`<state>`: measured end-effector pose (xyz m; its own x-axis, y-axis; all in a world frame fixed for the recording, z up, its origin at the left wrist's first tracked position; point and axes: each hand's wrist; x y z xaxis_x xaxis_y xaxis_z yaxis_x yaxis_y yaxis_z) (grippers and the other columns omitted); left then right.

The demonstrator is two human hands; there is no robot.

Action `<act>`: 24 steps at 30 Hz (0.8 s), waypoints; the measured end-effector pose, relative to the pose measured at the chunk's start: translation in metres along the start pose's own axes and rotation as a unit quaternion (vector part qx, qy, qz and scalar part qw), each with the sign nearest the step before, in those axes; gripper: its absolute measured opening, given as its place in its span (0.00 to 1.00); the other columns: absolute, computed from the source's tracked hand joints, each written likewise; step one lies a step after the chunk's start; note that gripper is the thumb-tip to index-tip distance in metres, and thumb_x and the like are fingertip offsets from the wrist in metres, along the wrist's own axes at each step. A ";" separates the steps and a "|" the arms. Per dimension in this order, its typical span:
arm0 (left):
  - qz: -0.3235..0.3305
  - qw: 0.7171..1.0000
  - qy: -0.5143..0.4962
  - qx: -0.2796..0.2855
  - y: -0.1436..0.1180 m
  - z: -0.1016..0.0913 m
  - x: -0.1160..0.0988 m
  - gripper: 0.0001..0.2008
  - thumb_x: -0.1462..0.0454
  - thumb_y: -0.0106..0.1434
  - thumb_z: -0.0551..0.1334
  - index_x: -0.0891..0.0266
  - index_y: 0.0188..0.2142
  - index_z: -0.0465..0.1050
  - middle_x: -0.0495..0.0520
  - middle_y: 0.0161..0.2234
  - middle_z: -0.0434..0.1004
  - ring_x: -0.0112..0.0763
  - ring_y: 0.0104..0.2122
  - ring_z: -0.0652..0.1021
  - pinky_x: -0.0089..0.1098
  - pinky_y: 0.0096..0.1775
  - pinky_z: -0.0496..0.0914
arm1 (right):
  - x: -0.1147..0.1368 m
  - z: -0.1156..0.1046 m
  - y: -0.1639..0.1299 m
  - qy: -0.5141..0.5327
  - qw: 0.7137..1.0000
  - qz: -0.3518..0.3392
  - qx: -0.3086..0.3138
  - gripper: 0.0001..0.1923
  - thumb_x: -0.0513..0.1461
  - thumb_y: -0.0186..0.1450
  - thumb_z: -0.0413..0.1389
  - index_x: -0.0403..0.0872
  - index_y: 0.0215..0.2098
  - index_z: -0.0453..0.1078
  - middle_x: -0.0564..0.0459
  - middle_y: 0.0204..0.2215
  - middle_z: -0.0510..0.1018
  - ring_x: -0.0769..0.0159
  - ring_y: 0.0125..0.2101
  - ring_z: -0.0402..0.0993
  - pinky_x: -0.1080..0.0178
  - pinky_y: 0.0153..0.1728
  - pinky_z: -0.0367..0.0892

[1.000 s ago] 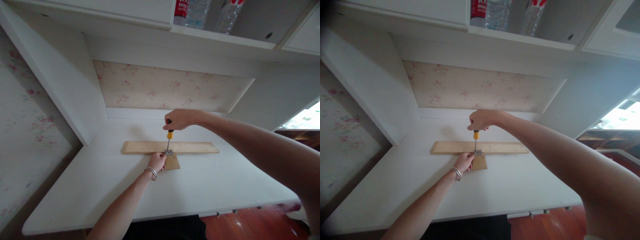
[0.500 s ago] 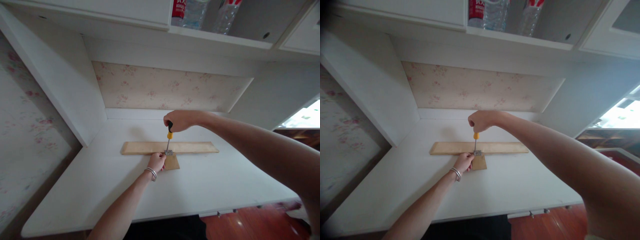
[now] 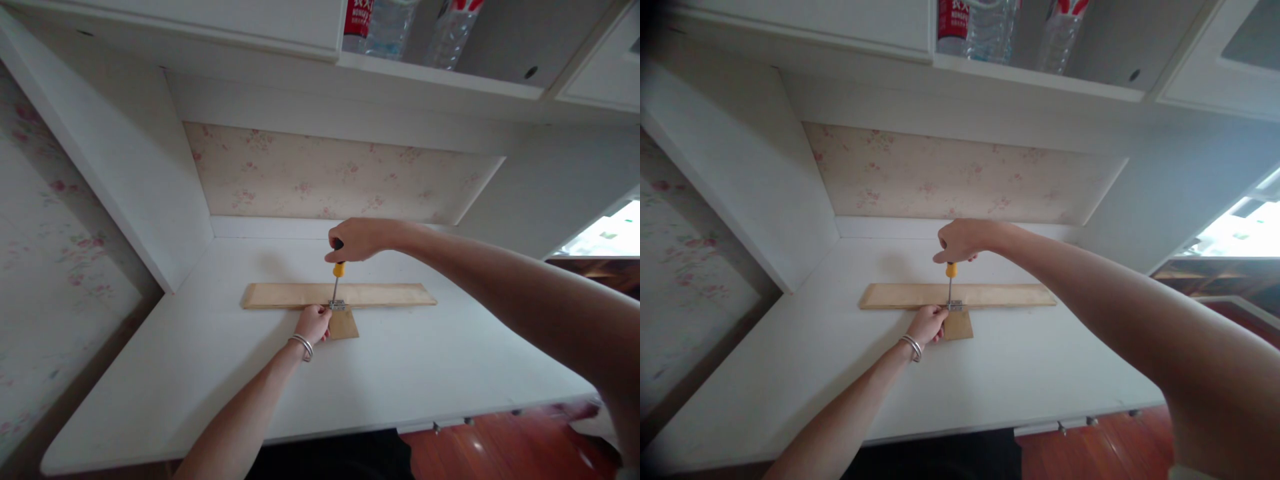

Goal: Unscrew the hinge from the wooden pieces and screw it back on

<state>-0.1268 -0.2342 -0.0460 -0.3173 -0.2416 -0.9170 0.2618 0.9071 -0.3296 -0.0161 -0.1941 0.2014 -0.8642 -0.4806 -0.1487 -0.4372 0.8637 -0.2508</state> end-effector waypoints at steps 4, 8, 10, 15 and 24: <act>-0.001 1.000 0.000 0.000 0.001 0.000 0.002 0.13 0.58 0.61 0.56 0.66 0.26 0.67 0.46 0.12 0.64 0.21 0.11 0.64 0.22 0.15 0.54 | -0.002 0.001 0.001 0.000 1.000 -0.022 -0.007 0.18 0.41 0.56 0.52 0.46 0.43 0.71 0.45 0.38 0.77 0.61 0.34 0.72 0.63 0.30 0.59; 0.003 1.000 -0.003 0.002 0.001 0.000 0.002 0.13 0.58 0.61 0.56 0.65 0.26 0.67 0.46 0.12 0.64 0.21 0.11 0.64 0.22 0.15 0.54 | -0.002 0.001 0.002 0.003 1.000 -0.027 -0.009 0.25 0.42 0.54 0.54 0.47 0.50 0.68 0.45 0.43 0.76 0.59 0.38 0.71 0.63 0.31 0.59; 0.004 1.000 -0.004 0.001 0.001 0.000 0.002 0.13 0.58 0.61 0.56 0.65 0.26 0.67 0.46 0.12 0.64 0.22 0.11 0.65 0.22 0.15 0.54 | -0.001 0.000 0.002 -0.004 1.000 -0.005 0.006 0.19 0.45 0.57 0.52 0.46 0.43 0.72 0.45 0.35 0.78 0.60 0.33 0.72 0.62 0.29 0.59; 0.002 1.000 0.001 -0.001 -0.001 0.000 -0.001 0.15 0.57 0.62 0.55 0.66 0.25 0.67 0.46 0.11 0.63 0.20 0.10 0.63 0.21 0.15 0.53 | 0.000 0.000 0.002 -0.003 0.999 -0.037 0.002 0.15 0.39 0.54 0.53 0.47 0.39 0.72 0.48 0.35 0.78 0.63 0.33 0.71 0.64 0.29 0.58; 0.009 1.000 -0.002 0.000 0.002 0.000 0.003 0.13 0.59 0.61 0.55 0.64 0.24 0.66 0.46 0.12 0.64 0.21 0.10 0.64 0.22 0.14 0.54 | -0.003 0.006 0.002 -0.012 0.998 -0.051 -0.035 0.12 0.44 0.57 0.52 0.47 0.35 0.73 0.49 0.32 0.78 0.64 0.31 0.70 0.64 0.29 0.57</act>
Point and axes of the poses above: each hand's wrist, its own y-axis towards the middle knuckle, its own z-axis out of the palm, x = y × z
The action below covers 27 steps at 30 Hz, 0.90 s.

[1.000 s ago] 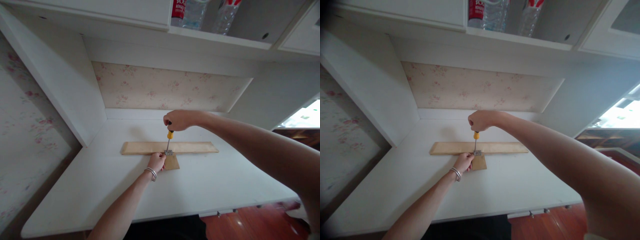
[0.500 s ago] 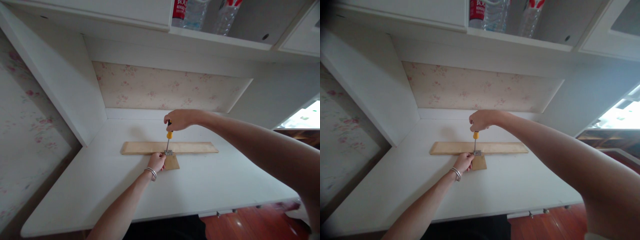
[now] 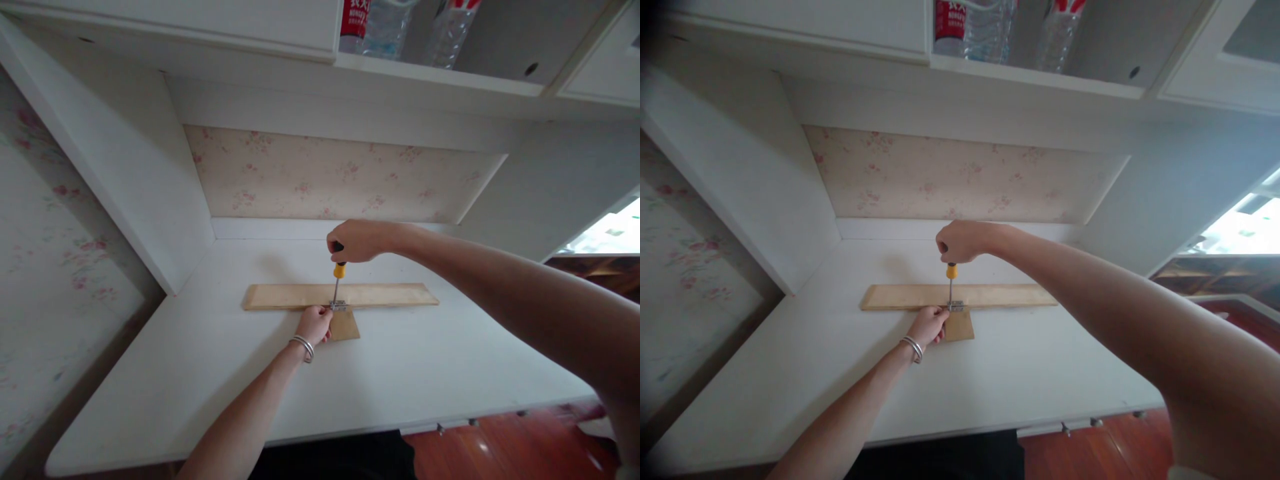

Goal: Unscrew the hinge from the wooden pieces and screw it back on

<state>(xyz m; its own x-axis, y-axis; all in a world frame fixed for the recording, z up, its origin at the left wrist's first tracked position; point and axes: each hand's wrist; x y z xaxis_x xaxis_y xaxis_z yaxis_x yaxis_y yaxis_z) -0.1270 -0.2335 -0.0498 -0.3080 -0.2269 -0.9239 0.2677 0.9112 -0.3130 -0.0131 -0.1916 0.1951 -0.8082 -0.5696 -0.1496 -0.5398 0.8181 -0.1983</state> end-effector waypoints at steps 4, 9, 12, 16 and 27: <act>-0.001 1.000 0.001 -0.002 -0.001 -0.001 -0.002 0.13 0.59 0.61 0.55 0.65 0.25 0.66 0.47 0.12 0.64 0.21 0.11 0.64 0.22 0.14 0.54 | -0.001 -0.003 -0.006 0.016 0.999 -0.034 -0.009 0.14 0.36 0.52 0.54 0.47 0.38 0.72 0.51 0.36 0.77 0.65 0.33 0.70 0.65 0.30 0.59; 0.008 1.000 0.021 -0.001 -0.001 0.000 -0.002 0.13 0.58 0.61 0.54 0.65 0.25 0.66 0.48 0.12 0.65 0.23 0.11 0.66 0.22 0.14 0.55 | -0.009 -0.008 -0.017 0.035 0.997 -0.067 -0.020 0.14 0.35 0.53 0.54 0.47 0.38 0.72 0.51 0.36 0.77 0.65 0.33 0.70 0.66 0.31 0.60; 0.011 0.999 0.034 -0.006 -0.001 0.002 0.000 0.13 0.58 0.61 0.54 0.65 0.27 0.67 0.47 0.14 0.66 0.24 0.13 0.69 0.22 0.15 0.57 | -0.019 -0.010 -0.028 0.059 0.995 -0.058 -0.057 0.12 0.36 0.53 0.55 0.48 0.37 0.72 0.52 0.34 0.77 0.66 0.33 0.69 0.66 0.32 0.59; 0.014 0.996 0.087 -0.016 -0.007 -0.003 0.000 0.14 0.57 0.63 0.51 0.65 0.31 0.69 0.50 0.18 0.70 0.25 0.14 0.71 0.23 0.17 0.60 | -0.038 -0.004 -0.053 0.107 0.988 0.006 -0.111 0.13 0.37 0.52 0.57 0.48 0.37 0.73 0.54 0.35 0.77 0.67 0.33 0.69 0.66 0.33 0.59; 0.350 0.776 0.524 -0.033 -0.037 -0.025 -0.047 0.11 0.65 0.66 0.49 0.57 0.43 0.68 0.52 0.41 0.72 0.30 0.37 0.74 0.29 0.34 0.67 | -0.060 0.128 -0.139 0.563 0.727 0.218 -0.327 0.22 0.48 0.50 0.63 0.48 0.40 0.72 0.52 0.32 0.77 0.67 0.31 0.71 0.64 0.32 0.66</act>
Point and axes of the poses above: each hand's wrist, its own y-axis towards the middle knuckle, its own z-axis out of the palm, x = y × z
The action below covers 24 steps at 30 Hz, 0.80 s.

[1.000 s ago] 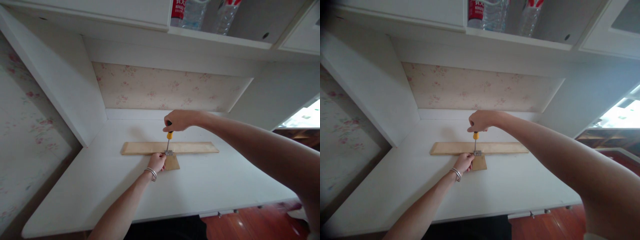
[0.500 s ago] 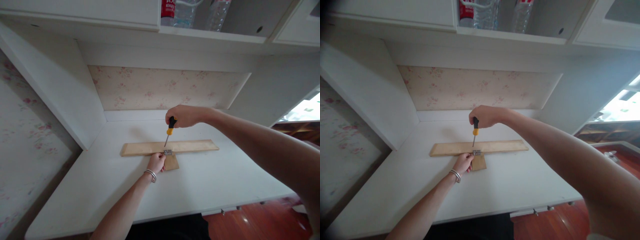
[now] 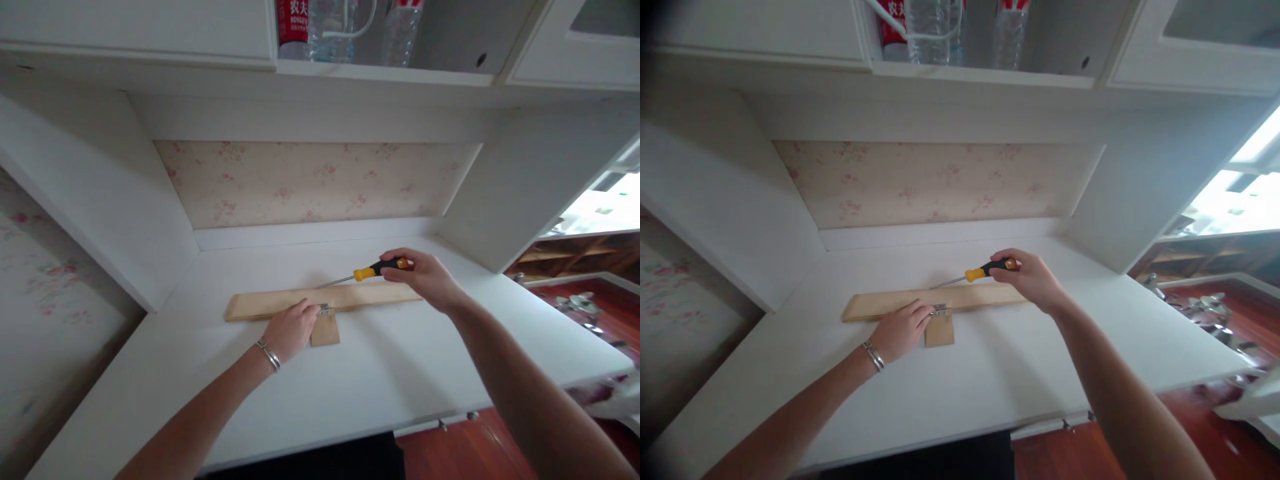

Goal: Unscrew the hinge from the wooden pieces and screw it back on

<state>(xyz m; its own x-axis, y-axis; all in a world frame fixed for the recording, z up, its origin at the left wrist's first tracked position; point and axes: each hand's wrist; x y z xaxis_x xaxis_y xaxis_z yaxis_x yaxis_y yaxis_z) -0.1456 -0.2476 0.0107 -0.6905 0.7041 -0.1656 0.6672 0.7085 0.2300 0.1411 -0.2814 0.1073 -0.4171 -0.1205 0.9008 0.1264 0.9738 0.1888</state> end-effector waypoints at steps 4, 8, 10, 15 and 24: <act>0.084 0.990 0.103 0.052 0.014 -0.007 0.002 0.12 0.70 0.64 0.50 0.57 0.43 0.68 0.53 0.43 0.70 0.33 0.39 0.73 0.30 0.32 0.68 | -0.046 -0.007 -0.034 0.139 0.986 0.047 -0.077 0.22 0.45 0.46 0.67 0.48 0.39 0.73 0.51 0.37 0.76 0.66 0.33 0.73 0.61 0.38 0.69; 0.118 0.979 0.149 0.076 0.023 -0.006 0.005 0.12 0.72 0.63 0.50 0.60 0.38 0.69 0.54 0.38 0.71 0.34 0.38 0.73 0.31 0.34 0.68 | -0.076 -0.014 -0.061 0.209 0.968 0.084 -0.110 0.21 0.43 0.48 0.67 0.47 0.40 0.72 0.51 0.38 0.75 0.65 0.36 0.73 0.58 0.43 0.70; 0.126 0.977 0.154 0.081 0.027 -0.005 0.005 0.11 0.71 0.64 0.50 0.61 0.39 0.70 0.54 0.37 0.71 0.33 0.37 0.73 0.30 0.34 0.68 | -0.084 -0.015 -0.072 0.227 0.960 0.098 -0.135 0.21 0.42 0.48 0.67 0.47 0.40 0.72 0.51 0.39 0.75 0.65 0.36 0.73 0.58 0.42 0.71; 0.074 0.986 0.129 0.070 0.034 -0.001 0.000 0.14 0.62 0.68 0.48 0.62 0.36 0.71 0.56 0.35 0.72 0.33 0.34 0.74 0.30 0.32 0.67 | -0.091 -0.009 -0.085 0.254 0.946 0.092 -0.181 0.20 0.41 0.48 0.67 0.48 0.38 0.72 0.52 0.40 0.75 0.66 0.36 0.73 0.61 0.41 0.71; -0.032 0.999 -0.010 -0.034 0.038 -0.008 0.023 0.14 0.57 0.66 0.51 0.59 0.35 0.72 0.52 0.35 0.75 0.30 0.34 0.75 0.28 0.37 0.65 | -0.074 0.013 -0.083 0.205 0.954 0.041 -0.213 0.19 0.43 0.53 0.64 0.49 0.42 0.70 0.52 0.40 0.75 0.66 0.35 0.74 0.60 0.40 0.70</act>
Point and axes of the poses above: each hand's wrist, its own y-axis towards the middle knuckle, its own z-axis out of the palm, x = y × z
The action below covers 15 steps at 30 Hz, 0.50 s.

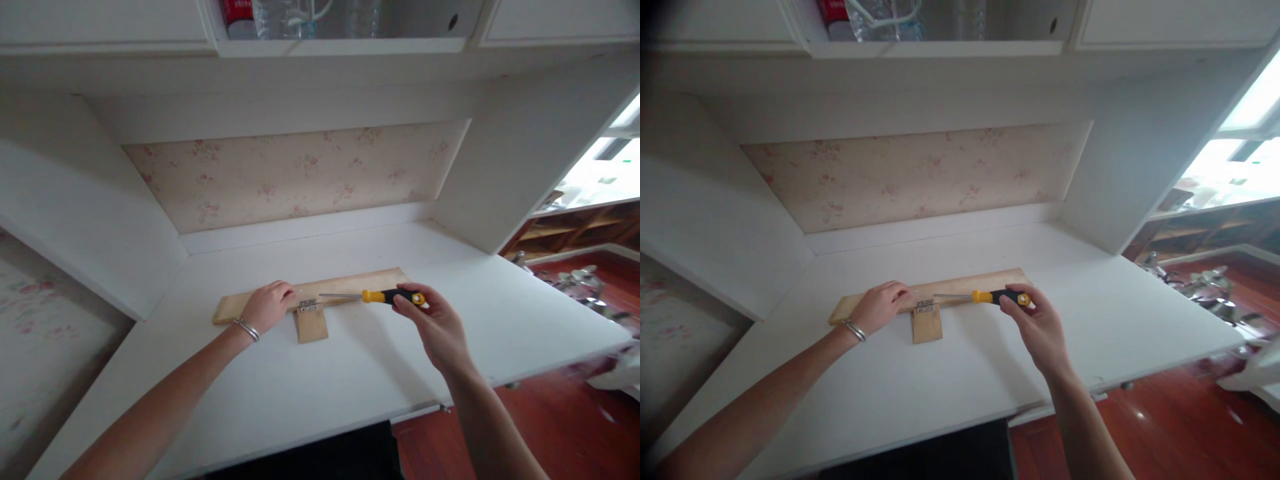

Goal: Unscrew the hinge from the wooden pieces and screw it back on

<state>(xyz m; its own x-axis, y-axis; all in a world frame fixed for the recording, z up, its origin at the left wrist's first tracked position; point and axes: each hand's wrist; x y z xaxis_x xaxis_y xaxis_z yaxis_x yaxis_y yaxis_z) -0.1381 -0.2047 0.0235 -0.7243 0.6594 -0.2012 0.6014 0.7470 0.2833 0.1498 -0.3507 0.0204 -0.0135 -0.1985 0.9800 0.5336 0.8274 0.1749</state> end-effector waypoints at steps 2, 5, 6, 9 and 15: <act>-0.032 0.999 0.000 -0.028 0.001 -0.004 0.023 0.13 0.56 0.65 0.52 0.59 0.35 0.73 0.52 0.36 0.76 0.31 0.35 0.75 0.28 0.38 0.65 | 0.005 0.008 0.001 -0.018 1.000 -0.018 -0.011 0.19 0.43 0.54 0.63 0.50 0.43 0.70 0.53 0.39 0.75 0.67 0.34 0.74 0.61 0.40 0.70; -0.103 0.994 0.022 -0.043 0.000 -0.009 0.069 0.13 0.55 0.63 0.54 0.59 0.35 0.73 0.51 0.35 0.77 0.32 0.34 0.75 0.29 0.37 0.66 | 0.011 0.021 0.002 -0.058 0.998 -0.033 -0.019 0.18 0.44 0.55 0.62 0.50 0.43 0.70 0.53 0.38 0.76 0.69 0.32 0.74 0.63 0.37 0.70; -0.132 0.990 0.037 -0.042 -0.001 -0.011 0.085 0.14 0.54 0.63 0.54 0.59 0.35 0.74 0.52 0.35 0.77 0.32 0.34 0.75 0.29 0.37 0.66 | 0.013 0.025 0.003 -0.072 0.996 -0.040 -0.016 0.19 0.45 0.55 0.62 0.50 0.43 0.70 0.53 0.38 0.75 0.69 0.32 0.74 0.63 0.36 0.70; -0.225 0.970 0.088 -0.034 -0.009 -0.016 0.136 0.16 0.53 0.63 0.52 0.58 0.35 0.74 0.53 0.36 0.78 0.36 0.35 0.76 0.31 0.35 0.65 | 0.017 0.037 0.003 -0.098 0.993 -0.072 0.006 0.19 0.45 0.55 0.61 0.49 0.44 0.69 0.51 0.40 0.75 0.68 0.32 0.74 0.64 0.33 0.71; -0.346 0.927 0.145 0.019 -0.028 -0.017 0.207 0.20 0.51 0.63 0.50 0.58 0.39 0.75 0.59 0.41 0.77 0.43 0.38 0.75 0.33 0.33 0.65 | 0.030 0.056 0.000 -0.175 0.978 -0.110 0.042 0.19 0.45 0.57 0.59 0.50 0.45 0.69 0.50 0.41 0.75 0.65 0.34 0.75 0.63 0.34 0.73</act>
<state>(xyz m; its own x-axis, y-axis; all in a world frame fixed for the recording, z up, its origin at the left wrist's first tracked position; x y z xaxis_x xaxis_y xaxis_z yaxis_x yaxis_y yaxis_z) -0.3106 -0.0906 -0.0100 -0.9979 -0.0241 -0.0604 -0.0327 0.9886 0.1468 0.1024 -0.3271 0.0547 -0.4162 -0.1965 0.8878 0.4136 0.8286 0.3772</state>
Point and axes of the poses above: each hand's wrist, its own y-axis towards the middle knuckle, its own z-axis out of the palm, x = y × z
